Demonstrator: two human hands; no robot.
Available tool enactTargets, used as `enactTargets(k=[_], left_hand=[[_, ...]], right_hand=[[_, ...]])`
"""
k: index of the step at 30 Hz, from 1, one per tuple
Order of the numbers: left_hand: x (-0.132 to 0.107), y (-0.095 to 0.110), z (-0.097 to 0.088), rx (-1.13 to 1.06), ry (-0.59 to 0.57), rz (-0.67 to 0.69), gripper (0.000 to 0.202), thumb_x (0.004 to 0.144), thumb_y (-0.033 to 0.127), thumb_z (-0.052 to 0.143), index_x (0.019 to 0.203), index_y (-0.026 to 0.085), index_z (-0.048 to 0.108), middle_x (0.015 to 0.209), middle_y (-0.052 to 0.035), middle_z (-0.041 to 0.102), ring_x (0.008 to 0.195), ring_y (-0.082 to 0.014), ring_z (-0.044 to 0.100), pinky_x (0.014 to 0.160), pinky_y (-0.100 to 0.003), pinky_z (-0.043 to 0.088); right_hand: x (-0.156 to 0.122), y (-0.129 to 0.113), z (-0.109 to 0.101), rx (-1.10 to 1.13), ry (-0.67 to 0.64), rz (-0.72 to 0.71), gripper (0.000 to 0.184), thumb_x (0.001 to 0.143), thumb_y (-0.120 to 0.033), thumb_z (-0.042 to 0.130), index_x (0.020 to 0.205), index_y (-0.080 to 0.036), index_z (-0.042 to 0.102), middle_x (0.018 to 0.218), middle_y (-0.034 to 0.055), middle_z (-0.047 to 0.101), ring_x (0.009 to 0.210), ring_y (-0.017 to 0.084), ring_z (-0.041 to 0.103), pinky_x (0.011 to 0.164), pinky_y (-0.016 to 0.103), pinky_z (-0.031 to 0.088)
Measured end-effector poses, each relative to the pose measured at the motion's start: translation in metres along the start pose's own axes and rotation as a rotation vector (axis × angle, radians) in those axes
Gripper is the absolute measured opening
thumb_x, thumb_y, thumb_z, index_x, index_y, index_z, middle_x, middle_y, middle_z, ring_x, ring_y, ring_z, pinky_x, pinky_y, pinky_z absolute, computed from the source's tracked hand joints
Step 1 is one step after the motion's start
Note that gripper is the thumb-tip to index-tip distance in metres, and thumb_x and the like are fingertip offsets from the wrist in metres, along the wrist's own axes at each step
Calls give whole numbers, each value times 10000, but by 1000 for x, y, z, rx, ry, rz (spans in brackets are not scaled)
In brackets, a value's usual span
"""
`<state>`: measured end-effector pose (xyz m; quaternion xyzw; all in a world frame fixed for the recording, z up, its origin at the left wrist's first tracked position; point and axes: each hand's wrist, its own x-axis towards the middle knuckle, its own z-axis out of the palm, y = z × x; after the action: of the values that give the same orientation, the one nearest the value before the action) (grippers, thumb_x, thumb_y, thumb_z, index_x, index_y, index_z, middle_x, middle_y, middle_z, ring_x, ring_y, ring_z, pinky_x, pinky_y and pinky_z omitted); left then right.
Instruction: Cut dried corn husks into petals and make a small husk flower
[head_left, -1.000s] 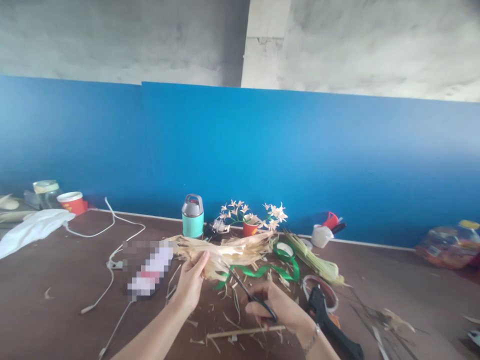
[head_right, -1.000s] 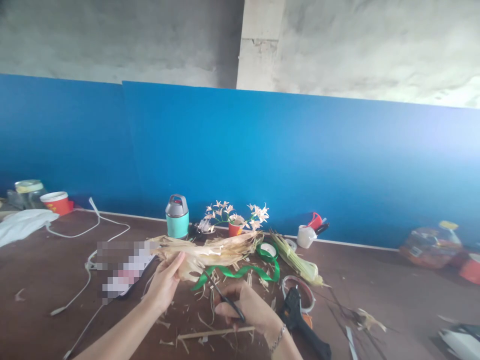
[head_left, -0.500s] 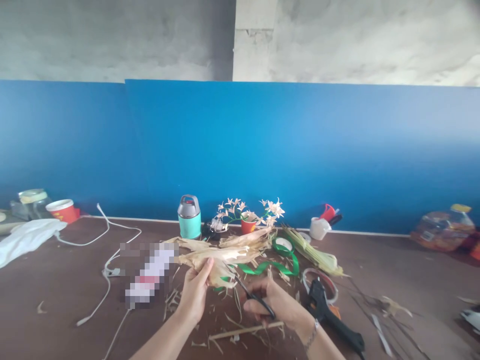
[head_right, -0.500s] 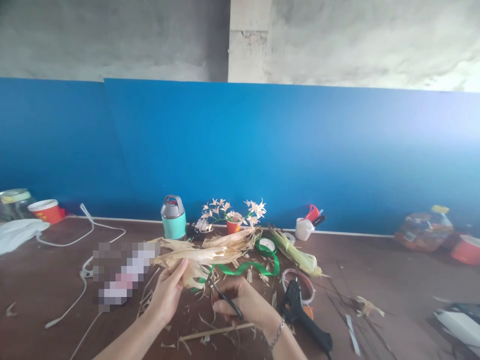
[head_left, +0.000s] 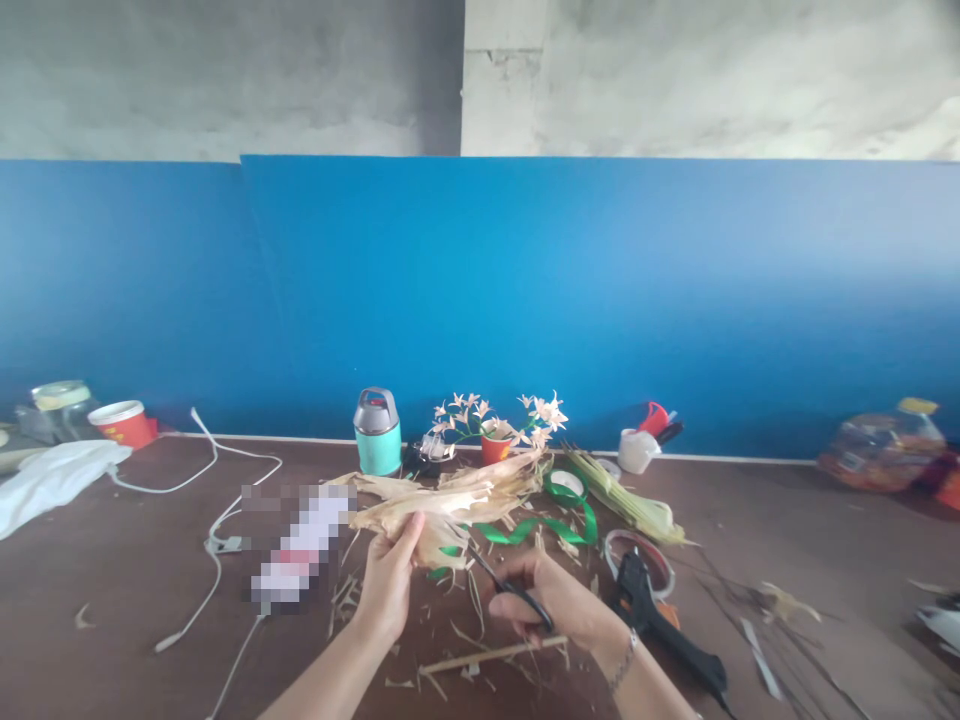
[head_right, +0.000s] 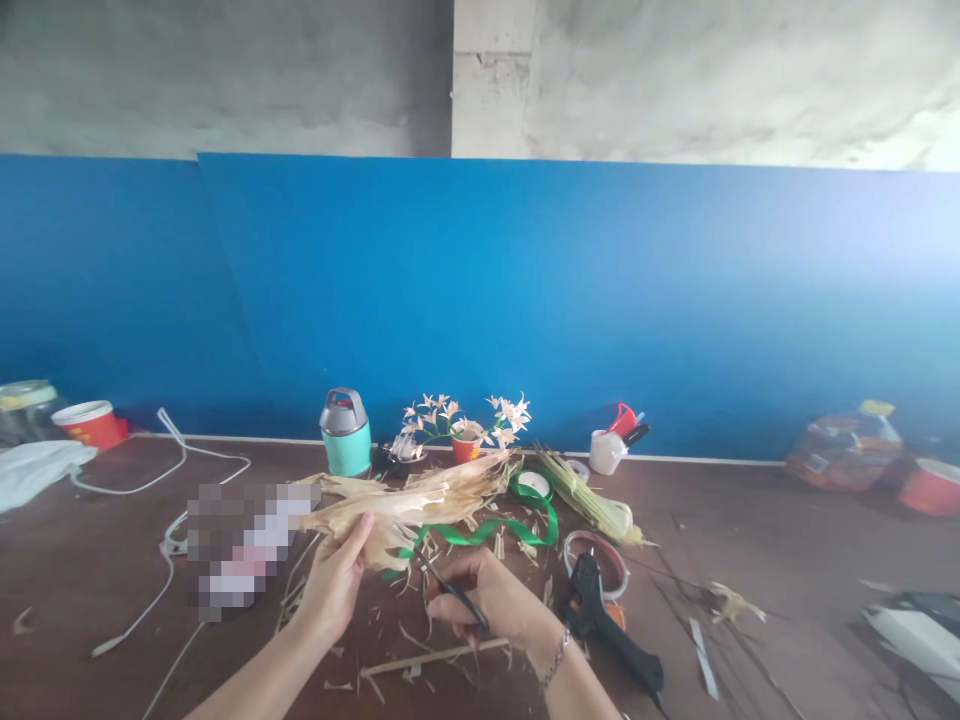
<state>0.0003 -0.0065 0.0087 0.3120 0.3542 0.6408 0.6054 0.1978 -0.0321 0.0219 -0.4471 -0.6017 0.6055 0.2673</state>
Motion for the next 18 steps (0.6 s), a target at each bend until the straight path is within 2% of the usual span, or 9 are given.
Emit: enactTargets(k=[9,14,18], left_hand=[[1,0,0,2,-8,-13,212,644,317,736,750,142,679,703,-42,709,677,-193,653,603,-265,501],[4,2,-2,-13,-25,4,214,647,315,732,759,138,685,718,-50,713,705,-205,661,627,-274,508],[8,6,-5,-11,-11,22,205,628,310,745,739,146,690,705,-38,710,702,-194,659,627,-259,502]], right_hand=[[-1,-4,0,10,9,5,327,643,-416,716,718,-110,630,439,-66,471,343,27,397,310,127,266],[-2,-6,-1,110,35,-5,338,604,-401,741,774,-135,622,476,-70,493,356,33,419,330,131,300],[-5,-6,-6,103,27,22,286,622,-366,728,753,-130,634,466,-65,499,354,32,425,340,128,300]])
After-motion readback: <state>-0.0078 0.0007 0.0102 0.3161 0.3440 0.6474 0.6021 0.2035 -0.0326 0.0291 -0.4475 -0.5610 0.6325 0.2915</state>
